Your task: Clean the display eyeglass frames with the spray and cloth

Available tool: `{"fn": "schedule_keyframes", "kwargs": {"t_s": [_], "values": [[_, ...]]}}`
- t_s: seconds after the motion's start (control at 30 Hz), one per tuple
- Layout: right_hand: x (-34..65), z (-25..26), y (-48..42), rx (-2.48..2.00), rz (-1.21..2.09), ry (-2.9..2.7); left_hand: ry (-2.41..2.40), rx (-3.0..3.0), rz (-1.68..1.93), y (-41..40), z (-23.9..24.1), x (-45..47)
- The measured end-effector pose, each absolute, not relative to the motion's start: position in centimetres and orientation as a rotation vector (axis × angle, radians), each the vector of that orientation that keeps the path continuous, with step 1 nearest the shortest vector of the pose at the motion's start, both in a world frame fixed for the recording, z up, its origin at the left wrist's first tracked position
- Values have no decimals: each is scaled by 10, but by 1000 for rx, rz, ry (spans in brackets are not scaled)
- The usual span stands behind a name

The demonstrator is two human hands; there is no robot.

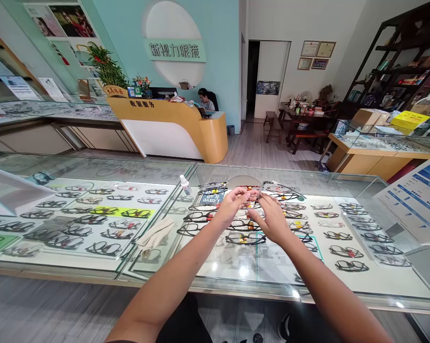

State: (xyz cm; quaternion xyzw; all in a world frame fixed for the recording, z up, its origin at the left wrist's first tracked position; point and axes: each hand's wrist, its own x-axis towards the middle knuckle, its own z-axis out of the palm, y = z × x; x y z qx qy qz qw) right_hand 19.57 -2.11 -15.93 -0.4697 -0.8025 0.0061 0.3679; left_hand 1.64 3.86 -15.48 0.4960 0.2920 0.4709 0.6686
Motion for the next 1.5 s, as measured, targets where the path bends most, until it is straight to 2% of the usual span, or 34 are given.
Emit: {"fn": "schedule_keyframes", "kwargs": {"t_s": [0.37, 0.6, 1.03, 1.5], "values": [[197, -150, -28, -1134, 16, -2211, 721, 1263, 1026, 49, -152, 3], [188, -150, -38, -1049, -122, -2430, 727, 1402, 736, 63, -145, -27], [168, -148, -61, -849, 41, -2664, 547, 1580, 234, 68, -134, -53], [156, -143, -80, -745, 167, -2730, 402, 1706, -94, 64, -131, -51]]}}
